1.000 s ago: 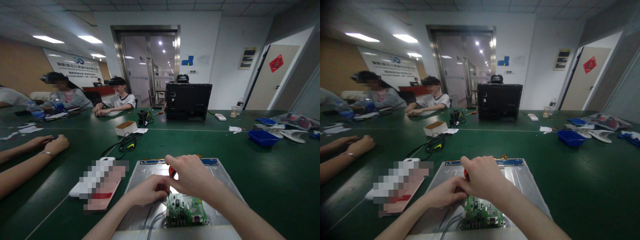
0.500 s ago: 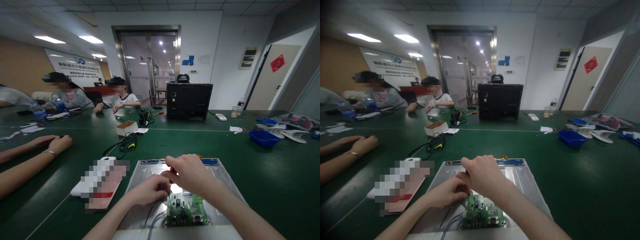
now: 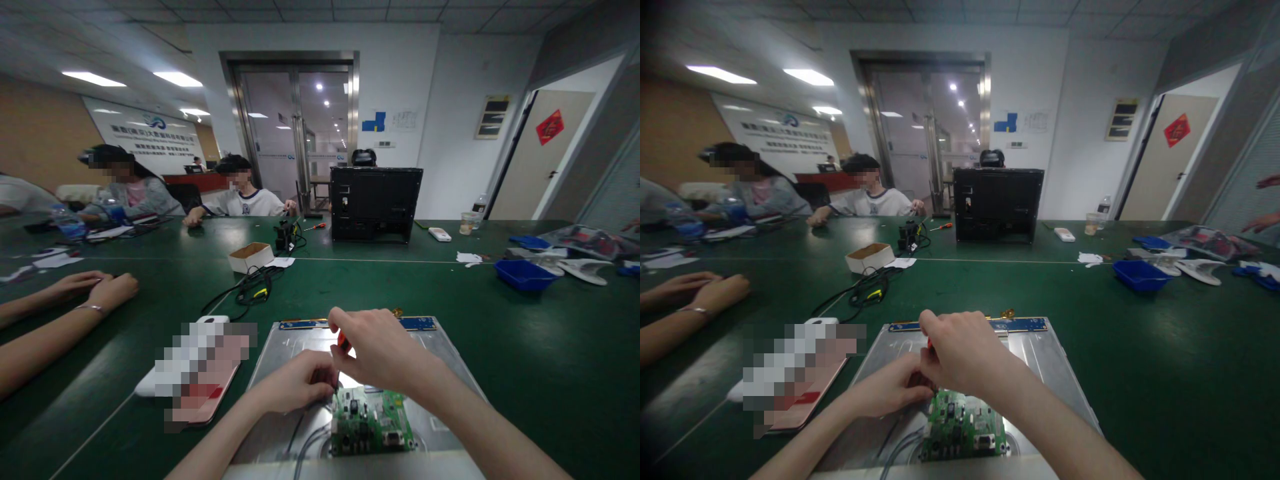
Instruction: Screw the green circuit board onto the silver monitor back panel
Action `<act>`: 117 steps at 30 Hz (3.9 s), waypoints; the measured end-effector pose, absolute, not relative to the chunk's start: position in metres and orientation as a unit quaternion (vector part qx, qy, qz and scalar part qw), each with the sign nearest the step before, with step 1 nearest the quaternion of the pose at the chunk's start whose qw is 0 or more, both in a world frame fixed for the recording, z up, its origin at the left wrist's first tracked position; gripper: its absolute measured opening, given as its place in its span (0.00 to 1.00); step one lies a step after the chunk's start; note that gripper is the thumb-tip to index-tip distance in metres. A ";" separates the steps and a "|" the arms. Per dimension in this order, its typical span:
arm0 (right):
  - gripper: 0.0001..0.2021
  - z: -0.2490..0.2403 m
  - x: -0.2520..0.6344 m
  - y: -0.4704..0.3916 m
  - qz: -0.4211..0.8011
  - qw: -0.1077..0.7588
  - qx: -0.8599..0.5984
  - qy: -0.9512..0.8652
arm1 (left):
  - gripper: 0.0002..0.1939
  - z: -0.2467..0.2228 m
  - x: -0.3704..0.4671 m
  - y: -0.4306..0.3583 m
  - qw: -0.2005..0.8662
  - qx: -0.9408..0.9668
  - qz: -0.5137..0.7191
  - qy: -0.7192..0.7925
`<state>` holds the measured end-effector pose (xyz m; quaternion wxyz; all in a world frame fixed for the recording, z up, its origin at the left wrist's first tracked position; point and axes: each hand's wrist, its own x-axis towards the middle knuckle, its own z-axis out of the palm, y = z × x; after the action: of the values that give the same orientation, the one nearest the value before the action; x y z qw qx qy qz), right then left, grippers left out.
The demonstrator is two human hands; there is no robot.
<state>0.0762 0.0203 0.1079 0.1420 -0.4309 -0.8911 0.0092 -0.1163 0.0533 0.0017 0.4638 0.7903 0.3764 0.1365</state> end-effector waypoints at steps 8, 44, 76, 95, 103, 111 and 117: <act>0.13 0.110 0.077 0.018 -0.032 0.119 -0.464 -0.877 | 0.05 0.004 -0.117 0.053 0.462 0.795 0.127 0.371; 0.09 0.107 0.077 0.020 -0.019 0.151 -0.453 -0.878 | 0.06 0.007 -0.111 0.046 0.347 0.853 0.131 0.367; 0.11 0.106 0.080 0.024 -0.012 0.141 -0.429 -0.892 | 0.05 0.010 -0.111 0.042 0.346 0.856 0.130 0.361; 0.11 0.105 0.081 0.021 0.011 0.154 -0.393 -0.906 | 0.06 0.010 -0.110 0.041 0.345 0.856 0.144 0.357; 0.07 0.102 0.079 0.023 -0.030 0.146 -0.434 -0.889 | 0.08 0.005 -0.113 0.044 0.336 0.857 0.118 0.372; 0.05 0.105 0.078 0.022 -0.026 0.143 -0.433 -0.890 | 0.09 0.006 -0.113 0.044 0.362 0.855 0.130 0.347; 0.04 0.106 0.077 0.020 -0.023 0.146 -0.433 -0.889 | 0.09 0.005 -0.114 0.045 0.367 0.851 0.118 0.357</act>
<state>0.0765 0.0198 0.1060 0.1457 -0.4332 -0.8891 -0.0232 -0.1136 0.0448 0.0050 0.3673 0.8505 0.3574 0.1179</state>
